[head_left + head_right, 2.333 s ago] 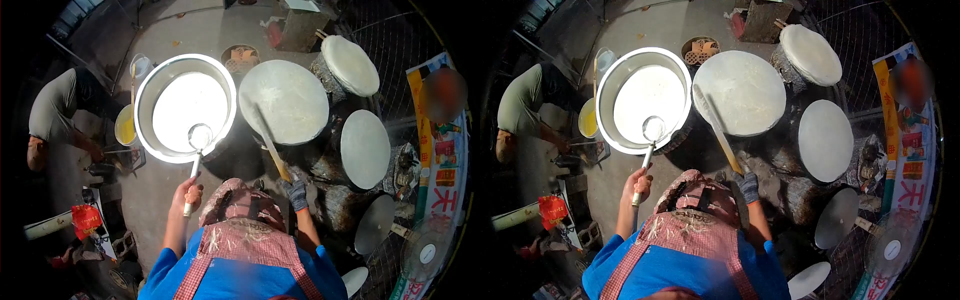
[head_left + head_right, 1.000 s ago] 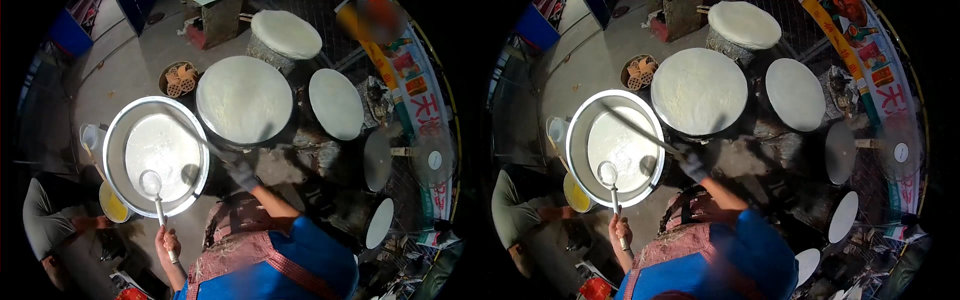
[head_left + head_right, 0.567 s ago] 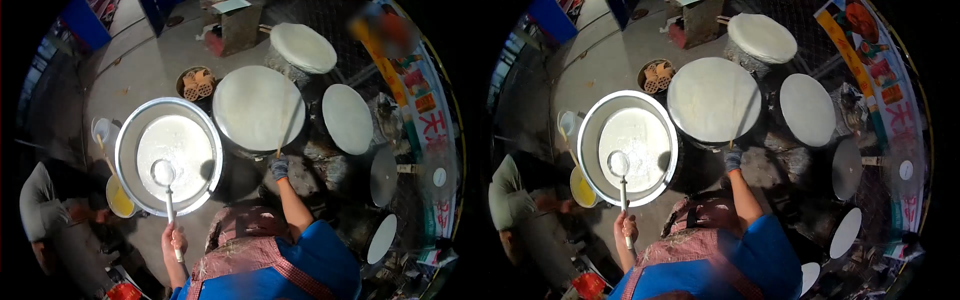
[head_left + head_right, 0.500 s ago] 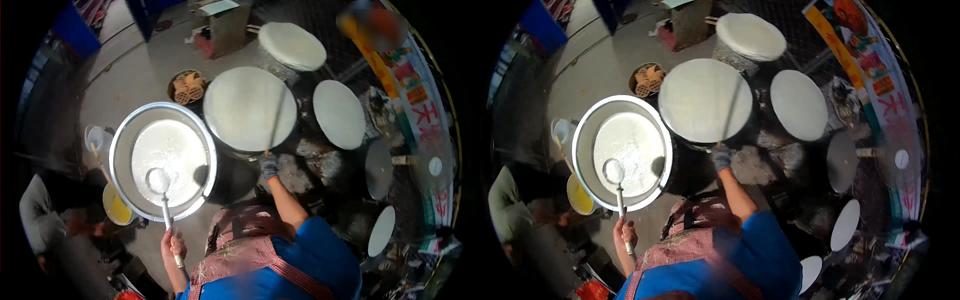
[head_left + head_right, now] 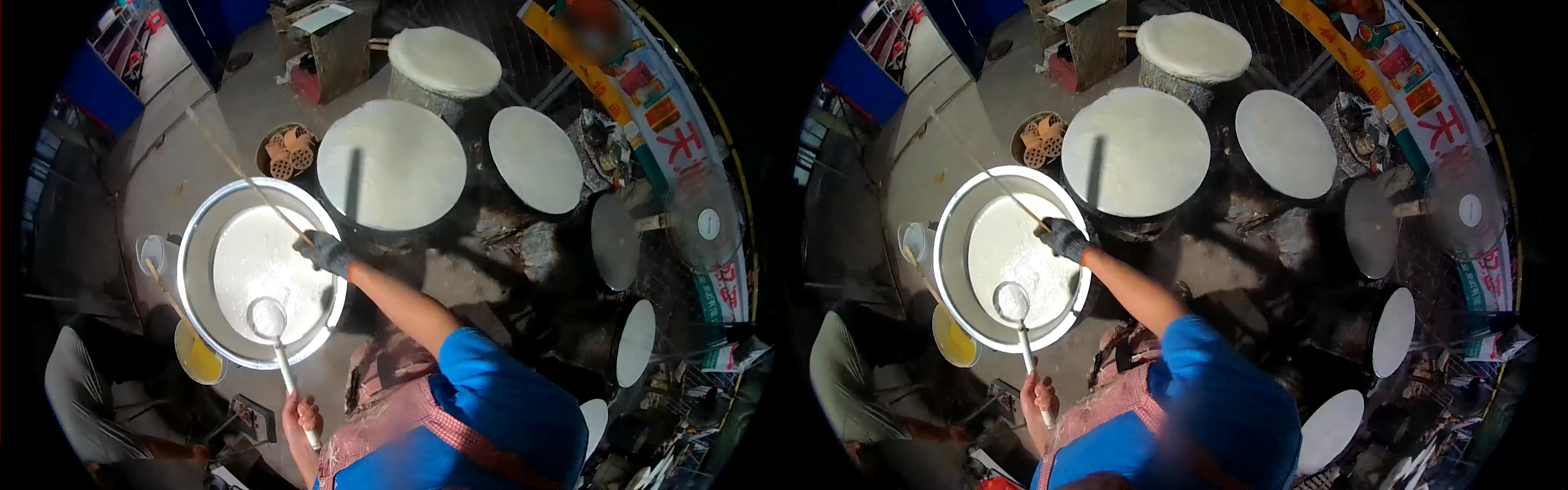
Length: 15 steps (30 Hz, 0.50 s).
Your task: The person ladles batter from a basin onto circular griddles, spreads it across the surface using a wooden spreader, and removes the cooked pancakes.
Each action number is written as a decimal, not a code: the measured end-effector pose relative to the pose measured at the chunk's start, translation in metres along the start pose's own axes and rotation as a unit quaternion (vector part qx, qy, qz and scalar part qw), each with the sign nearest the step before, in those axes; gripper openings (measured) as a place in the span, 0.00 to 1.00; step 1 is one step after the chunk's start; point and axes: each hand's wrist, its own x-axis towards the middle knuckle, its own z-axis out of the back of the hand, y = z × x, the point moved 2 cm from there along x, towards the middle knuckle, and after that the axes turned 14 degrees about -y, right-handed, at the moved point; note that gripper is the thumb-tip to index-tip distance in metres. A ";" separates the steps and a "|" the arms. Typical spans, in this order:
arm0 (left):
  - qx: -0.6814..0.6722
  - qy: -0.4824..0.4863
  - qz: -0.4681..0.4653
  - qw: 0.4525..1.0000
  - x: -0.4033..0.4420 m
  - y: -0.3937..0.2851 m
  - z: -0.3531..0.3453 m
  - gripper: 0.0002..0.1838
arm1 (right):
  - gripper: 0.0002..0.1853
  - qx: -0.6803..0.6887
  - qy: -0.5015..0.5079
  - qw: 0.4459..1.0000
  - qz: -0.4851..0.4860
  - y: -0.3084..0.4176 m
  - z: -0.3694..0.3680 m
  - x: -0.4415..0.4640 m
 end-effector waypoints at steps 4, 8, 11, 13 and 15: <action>0.004 -0.046 0.001 0.999 0.009 0.014 -0.007 0.18 | 0.12 -0.027 -0.042 0.995 0.088 -0.113 0.029 -0.060; 0.003 -0.086 0.027 0.996 0.018 0.039 -0.018 0.12 | 0.09 0.013 -0.056 0.997 -0.047 -0.123 0.113 -0.143; 0.024 -0.062 -0.008 0.998 0.018 0.073 -0.041 0.15 | 0.09 -0.049 -0.081 0.995 -0.031 -0.104 0.174 -0.188; 0.008 -0.049 0.039 0.998 0.020 0.100 -0.057 0.16 | 0.11 0.102 -0.105 0.988 -0.052 -0.134 0.209 -0.213; 0.011 -0.042 0.058 0.997 0.024 0.131 -0.072 0.13 | 0.11 -0.047 -0.150 0.987 -0.019 -0.161 0.245 -0.234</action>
